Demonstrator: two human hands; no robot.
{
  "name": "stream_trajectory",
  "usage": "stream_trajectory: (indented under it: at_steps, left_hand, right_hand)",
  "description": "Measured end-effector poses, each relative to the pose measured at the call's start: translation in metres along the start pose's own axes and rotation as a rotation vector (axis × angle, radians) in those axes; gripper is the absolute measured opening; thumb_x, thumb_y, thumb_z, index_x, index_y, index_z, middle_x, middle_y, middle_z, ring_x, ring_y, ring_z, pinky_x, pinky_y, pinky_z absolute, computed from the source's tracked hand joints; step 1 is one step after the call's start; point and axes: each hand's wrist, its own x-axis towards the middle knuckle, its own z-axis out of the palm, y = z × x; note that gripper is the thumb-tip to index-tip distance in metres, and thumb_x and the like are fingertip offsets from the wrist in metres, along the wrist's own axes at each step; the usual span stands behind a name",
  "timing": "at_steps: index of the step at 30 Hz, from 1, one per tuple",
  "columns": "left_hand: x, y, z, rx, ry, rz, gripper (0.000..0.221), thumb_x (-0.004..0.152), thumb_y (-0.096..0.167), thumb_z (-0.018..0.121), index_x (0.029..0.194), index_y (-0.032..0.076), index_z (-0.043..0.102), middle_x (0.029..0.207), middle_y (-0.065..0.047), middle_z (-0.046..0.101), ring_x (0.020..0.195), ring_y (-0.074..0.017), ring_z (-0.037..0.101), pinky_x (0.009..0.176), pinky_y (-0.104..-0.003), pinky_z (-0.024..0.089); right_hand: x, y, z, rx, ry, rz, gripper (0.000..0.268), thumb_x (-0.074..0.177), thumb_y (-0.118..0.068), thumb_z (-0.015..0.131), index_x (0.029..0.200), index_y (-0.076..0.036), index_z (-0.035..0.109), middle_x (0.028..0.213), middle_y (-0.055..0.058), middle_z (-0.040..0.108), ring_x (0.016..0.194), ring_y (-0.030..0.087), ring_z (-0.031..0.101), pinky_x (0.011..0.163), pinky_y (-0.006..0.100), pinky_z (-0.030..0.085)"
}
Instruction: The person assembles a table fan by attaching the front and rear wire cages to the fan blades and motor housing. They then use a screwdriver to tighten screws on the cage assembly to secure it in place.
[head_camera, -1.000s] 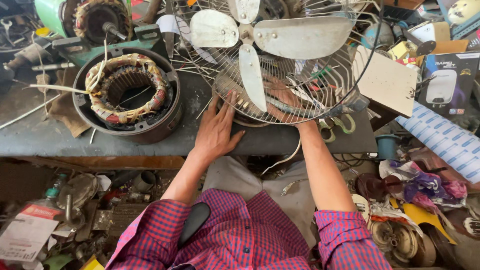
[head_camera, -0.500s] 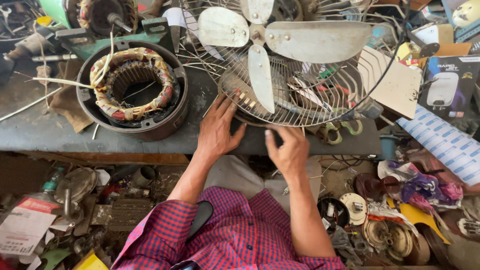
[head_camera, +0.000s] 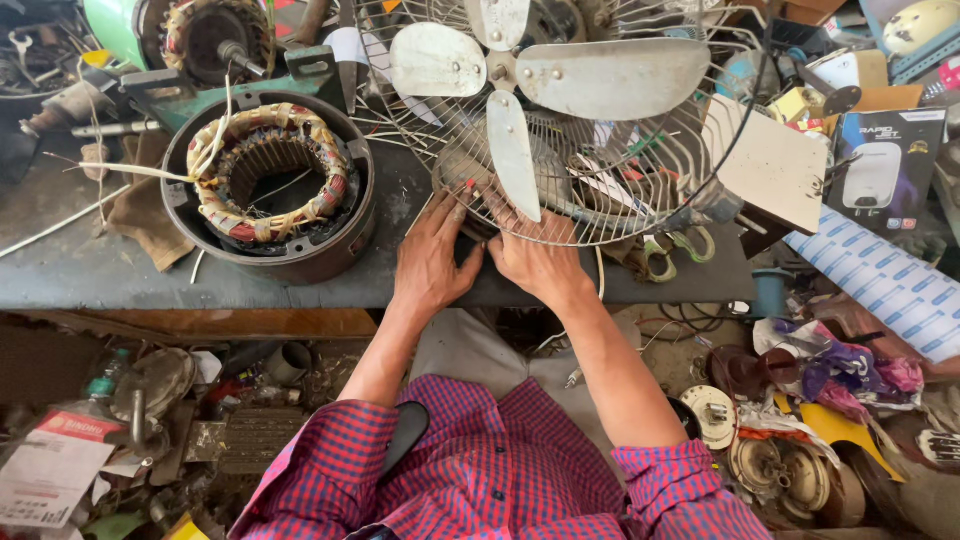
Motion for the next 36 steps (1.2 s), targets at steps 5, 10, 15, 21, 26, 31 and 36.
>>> stream_trajectory:
  at_steps: [5,10,15,21,26,31,36]
  left_hand:
    - [-0.003,-0.001,0.001,0.004,0.009,-0.01,0.073,0.083,0.024,0.075,0.148,0.001,0.051,0.145,-0.023,0.057,0.14,-0.0406,0.049,0.111,-0.049,0.045]
    - [-0.002,-0.001,0.001,0.007,0.019,0.008,0.071,0.084,0.024,0.074,0.148,0.001,0.051,0.146,-0.022,0.056,0.14,-0.0396,0.049,0.111,-0.048,0.045]
    - [-0.002,0.0,-0.001,-0.001,0.018,-0.004,0.068,0.086,0.023,0.073,0.147,0.001,0.052,0.144,-0.022,0.057,0.14,-0.0401,0.049,0.11,-0.047,0.046]
    - [-0.001,0.002,-0.003,-0.03,0.037,0.002,0.066,0.085,0.019,0.071,0.146,0.002,0.054,0.145,-0.02,0.058,0.141,-0.0387,0.05,0.112,-0.047,0.046]
    - [-0.001,0.003,-0.005,-0.031,0.021,-0.008,0.066,0.084,0.018,0.071,0.145,0.0,0.055,0.144,-0.021,0.058,0.14,-0.0394,0.05,0.11,-0.047,0.046]
    - [-0.001,0.003,-0.004,-0.001,0.015,-0.011,0.06,0.087,0.019,0.072,0.142,0.0,0.056,0.144,-0.021,0.059,0.14,-0.0387,0.05,0.11,-0.047,0.047]
    - [0.0,0.003,-0.005,0.005,0.028,0.002,0.061,0.086,0.018,0.072,0.142,0.0,0.057,0.143,-0.02,0.059,0.14,-0.0386,0.051,0.109,-0.047,0.048]
  right_hand:
    - [-0.011,0.0,0.0,-0.143,-0.094,0.168,0.053,0.082,-0.023,0.076,0.132,-0.004,0.067,0.105,0.018,0.07,0.079,0.036,0.07,0.07,0.049,0.057]
    - [-0.016,-0.007,-0.002,-0.163,-0.012,0.197,0.047,0.088,-0.03,0.075,0.127,-0.003,0.067,0.116,0.018,0.07,0.095,0.039,0.067,0.079,0.049,0.058]
    - [-0.008,-0.011,-0.001,-0.11,-0.09,0.041,0.068,0.084,-0.029,0.072,0.147,-0.009,0.057,0.142,0.018,0.061,0.123,0.038,0.057,0.099,0.053,0.048]
    - [-0.006,-0.005,0.007,-0.192,-0.025,0.035,0.069,0.089,-0.036,0.072,0.149,-0.01,0.051,0.139,0.017,0.059,0.123,0.039,0.057,0.106,0.056,0.044]
    - [-0.027,0.006,0.006,-0.086,-0.029,0.103,0.057,0.091,-0.022,0.075,0.142,-0.004,0.057,0.132,0.019,0.062,0.118,0.039,0.06,0.103,0.048,0.05]
    - [-0.062,0.018,-0.016,-0.059,0.023,0.248,0.02,0.095,-0.009,0.072,0.114,-0.008,0.074,0.12,0.012,0.073,0.104,0.031,0.07,0.09,0.04,0.059]
    - [-0.087,0.051,-0.07,-0.036,0.031,0.571,0.018,0.085,-0.018,0.082,0.098,-0.006,0.078,0.096,0.014,0.076,0.087,0.032,0.072,0.078,0.042,0.057]
